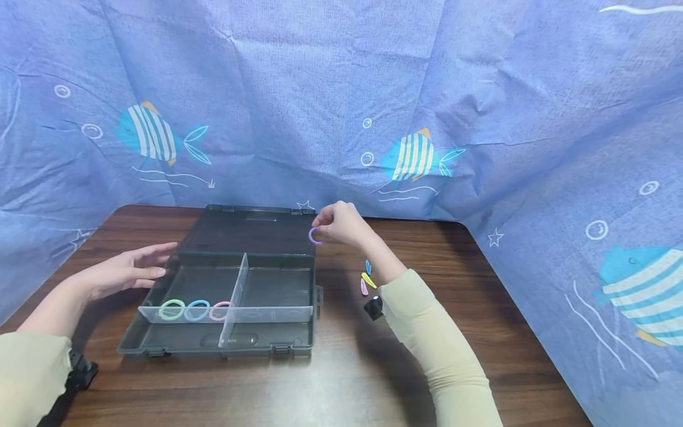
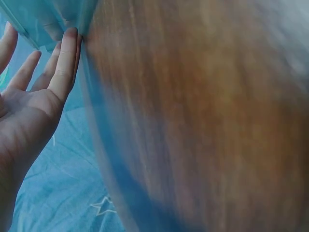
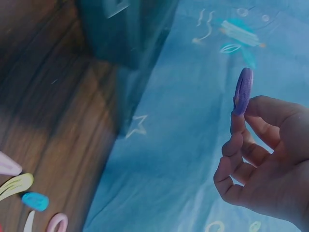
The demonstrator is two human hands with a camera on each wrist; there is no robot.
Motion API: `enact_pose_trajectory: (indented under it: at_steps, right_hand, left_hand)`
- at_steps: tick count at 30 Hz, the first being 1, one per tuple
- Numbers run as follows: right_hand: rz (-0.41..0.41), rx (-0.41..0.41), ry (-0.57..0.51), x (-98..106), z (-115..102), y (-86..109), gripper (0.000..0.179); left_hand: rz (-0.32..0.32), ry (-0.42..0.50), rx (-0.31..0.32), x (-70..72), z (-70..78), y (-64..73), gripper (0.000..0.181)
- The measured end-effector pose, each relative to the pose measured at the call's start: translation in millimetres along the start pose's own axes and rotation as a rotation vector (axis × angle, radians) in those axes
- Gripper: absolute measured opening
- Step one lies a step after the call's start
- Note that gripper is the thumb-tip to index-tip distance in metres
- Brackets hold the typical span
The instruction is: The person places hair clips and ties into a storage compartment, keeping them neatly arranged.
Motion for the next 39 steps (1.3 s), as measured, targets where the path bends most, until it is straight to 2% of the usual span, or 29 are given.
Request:
enact_pose_trajectory:
  at_steps: [10,14,19,23,30,39]
  right_hand:
    - [-0.011,0.059,-0.072,-3.7,-37.6,-8.0,0.007]
    - [-0.012,0.073,-0.084,-6.2,-50.6,-13.0,0.007]
    - [-0.032,0.091,-0.111,-9.2,-66.2,-20.3,0.007]
    - [-0.049,0.109,-0.128,-13.1,-80.3,-26.0,0.009]
    - [-0.098,0.13,-0.16,-26.8,-101.1,-33.7,0.009]
    - [-0.144,0.153,-0.201,-51.8,-116.2,-42.6,0.01]
  left_hand:
    - [-0.039,0.014,-0.002,2.8,-5.4,-4.8,0.073]
    - [-0.05,0.018,0.021,3.5,-6.2,-6.2,0.075]
    - [-0.062,0.035,0.058,3.8,-1.2,-6.5,0.078]
    - [-0.064,0.037,0.064,3.2,1.8,-5.8,0.078]
    - [-0.071,0.063,0.068,1.9,2.0,-4.9,0.078]
    - [-0.073,0.064,0.074,1.2,1.0,-4.4,0.078]
Point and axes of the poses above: each hand's wrist, its own y-axis away from the middle knuckle, its own x-axis out of the back of the hand, z = x × y, the point moved 2 cm from there along -y, towards the middle knuckle, and after that the axes turned 11 degrees about z, right-handed, at the moved point
